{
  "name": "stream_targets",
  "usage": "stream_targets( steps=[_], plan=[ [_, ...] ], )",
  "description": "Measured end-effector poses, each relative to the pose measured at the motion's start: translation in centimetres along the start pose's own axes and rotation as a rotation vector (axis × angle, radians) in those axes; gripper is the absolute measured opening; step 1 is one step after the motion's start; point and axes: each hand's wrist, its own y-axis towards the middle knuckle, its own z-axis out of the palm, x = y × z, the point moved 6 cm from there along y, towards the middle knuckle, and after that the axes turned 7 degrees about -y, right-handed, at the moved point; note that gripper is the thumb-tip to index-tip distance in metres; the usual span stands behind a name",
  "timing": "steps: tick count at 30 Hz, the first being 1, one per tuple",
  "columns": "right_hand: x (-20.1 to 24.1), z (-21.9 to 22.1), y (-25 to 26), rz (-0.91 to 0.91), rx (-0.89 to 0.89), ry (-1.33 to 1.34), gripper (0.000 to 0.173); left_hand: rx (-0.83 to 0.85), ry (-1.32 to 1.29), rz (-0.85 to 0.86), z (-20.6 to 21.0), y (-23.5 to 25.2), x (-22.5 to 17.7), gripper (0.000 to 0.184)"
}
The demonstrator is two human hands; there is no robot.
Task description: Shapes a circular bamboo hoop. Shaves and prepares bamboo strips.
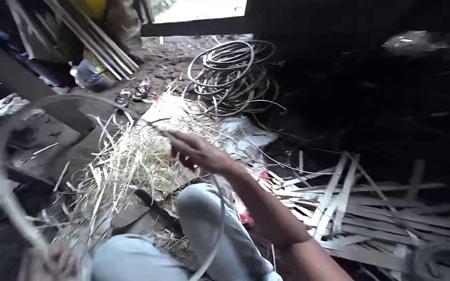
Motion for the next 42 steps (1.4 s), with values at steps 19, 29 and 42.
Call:
stream_targets(
  steps=[19, 29, 42],
  plan=[
    [-8.1, -2.7, 9.7, 0.128, 0.12, 0.489, 0.038, -0.269, 0.504, 0.185, 5.1, 13.3, -0.9, 0.038],
    [-13.1, -1.6, 10.1, 0.247, -0.275, 0.366, 0.036, -0.245, 0.003, -0.016, 6.3, 13.3, 9.5, 0.042],
    [-14.9, -0.4, 8.1, 0.303, -0.518, 0.369, 0.042, -0.296, 0.09, 0.0, 6.3, 11.7, 13.5, 0.043]
  ],
)
